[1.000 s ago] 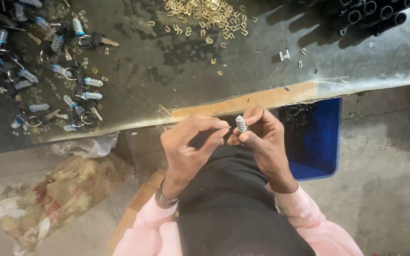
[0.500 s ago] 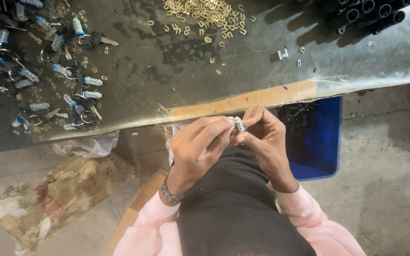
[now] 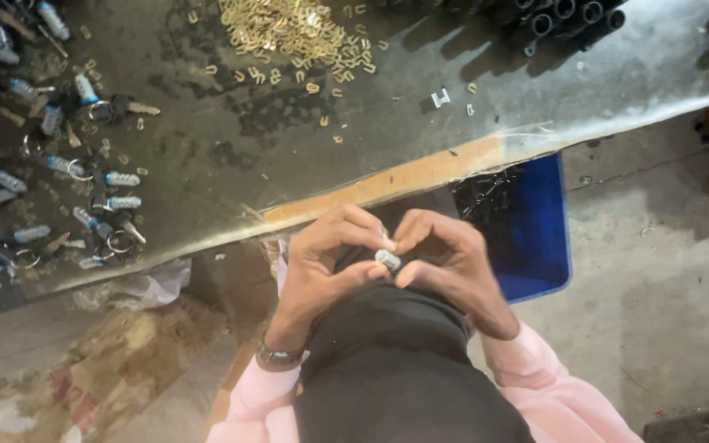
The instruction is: The person sits at a workbench assembling padlock cylinder cores. They pick up a cylinder, insert key pins and springs into the plug by hand, use a small tool to press and seat the components, then place the finished cylinder with the other assembled locks on the bench.
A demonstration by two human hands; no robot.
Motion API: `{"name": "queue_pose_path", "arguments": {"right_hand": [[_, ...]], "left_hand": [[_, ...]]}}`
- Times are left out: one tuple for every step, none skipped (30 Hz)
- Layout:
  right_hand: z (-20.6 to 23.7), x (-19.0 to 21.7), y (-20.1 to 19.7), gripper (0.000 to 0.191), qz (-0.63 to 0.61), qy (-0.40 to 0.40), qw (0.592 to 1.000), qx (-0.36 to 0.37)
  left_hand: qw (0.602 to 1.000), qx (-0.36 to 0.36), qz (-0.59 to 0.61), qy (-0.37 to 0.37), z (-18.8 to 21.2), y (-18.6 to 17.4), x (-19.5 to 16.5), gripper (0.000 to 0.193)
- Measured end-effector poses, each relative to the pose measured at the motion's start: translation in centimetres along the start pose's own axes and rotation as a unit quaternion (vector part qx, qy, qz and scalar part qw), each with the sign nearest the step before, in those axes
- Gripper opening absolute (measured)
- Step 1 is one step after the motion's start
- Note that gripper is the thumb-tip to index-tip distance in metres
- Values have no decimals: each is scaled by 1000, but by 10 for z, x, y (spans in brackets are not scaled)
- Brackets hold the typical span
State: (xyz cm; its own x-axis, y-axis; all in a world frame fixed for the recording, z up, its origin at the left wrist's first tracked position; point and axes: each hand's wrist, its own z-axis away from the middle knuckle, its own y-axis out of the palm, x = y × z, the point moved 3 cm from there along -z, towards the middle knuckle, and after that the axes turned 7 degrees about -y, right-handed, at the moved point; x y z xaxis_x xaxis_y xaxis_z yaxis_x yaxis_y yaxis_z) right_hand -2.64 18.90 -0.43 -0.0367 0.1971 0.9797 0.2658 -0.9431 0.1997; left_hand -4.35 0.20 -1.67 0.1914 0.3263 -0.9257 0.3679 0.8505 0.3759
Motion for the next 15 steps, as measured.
{"name": "queue_pose_path", "arguments": {"right_hand": [[-2, 10, -9, 32, 150, -59, 987, -7], [-7, 18, -21, 38, 296, -116, 948, -13], [-14, 16, -33, 33, 295, -106, 942, -119], [-18, 15, -48, 28, 289, -95, 926, -225], [-31, 20, -66, 21, 424, -175, 852, -254], [-42, 18, -83, 29, 446, -177, 824, -301], [-51, 17, -99, 37, 465, -182, 793, -348], [-61, 14, -111, 39, 499, -198, 768, -349], [-70, 11, -120, 40, 530, -215, 743, -347], [-78, 5, -127, 43, 556, -216, 722, -351], [-85, 0, -133, 46, 581, -218, 699, -355], [-93, -6, -138, 49, 601, -205, 679, -369], [-95, -10, -140, 53, 621, -191, 658, -382], [-96, -15, -141, 53, 622, -184, 660, -378], [-97, -19, -140, 53, 623, -176, 663, -376]], "left_hand": [[999, 5, 15, 31, 0, 0, -1, 23], [999, 17, 23, 24, 0, 1, -1, 23], [999, 28, 32, 15, 1, 1, 0, 23], [998, 39, 40, 5, 2, 0, -1, 23], [993, 68, 87, -30, 5, 1, 1, 23], [985, 96, 132, -63, 8, 1, 2, 23], [972, 125, 176, -94, 10, 1, 4, 23], [978, 127, 142, -79, 13, 0, 5, 23], [984, 127, 109, -62, 15, 0, 5, 23], [988, 124, 75, -46, 18, -1, 6, 23], [991, 113, 67, -20, 18, -2, 8, 23], [993, 103, 59, 6, 17, -2, 9, 24], [994, 93, 52, 30, 17, -1, 9, 24], [997, 63, 54, -2, 17, -1, 12, 25], [997, 34, 56, -34, 17, -1, 14, 26]]}}
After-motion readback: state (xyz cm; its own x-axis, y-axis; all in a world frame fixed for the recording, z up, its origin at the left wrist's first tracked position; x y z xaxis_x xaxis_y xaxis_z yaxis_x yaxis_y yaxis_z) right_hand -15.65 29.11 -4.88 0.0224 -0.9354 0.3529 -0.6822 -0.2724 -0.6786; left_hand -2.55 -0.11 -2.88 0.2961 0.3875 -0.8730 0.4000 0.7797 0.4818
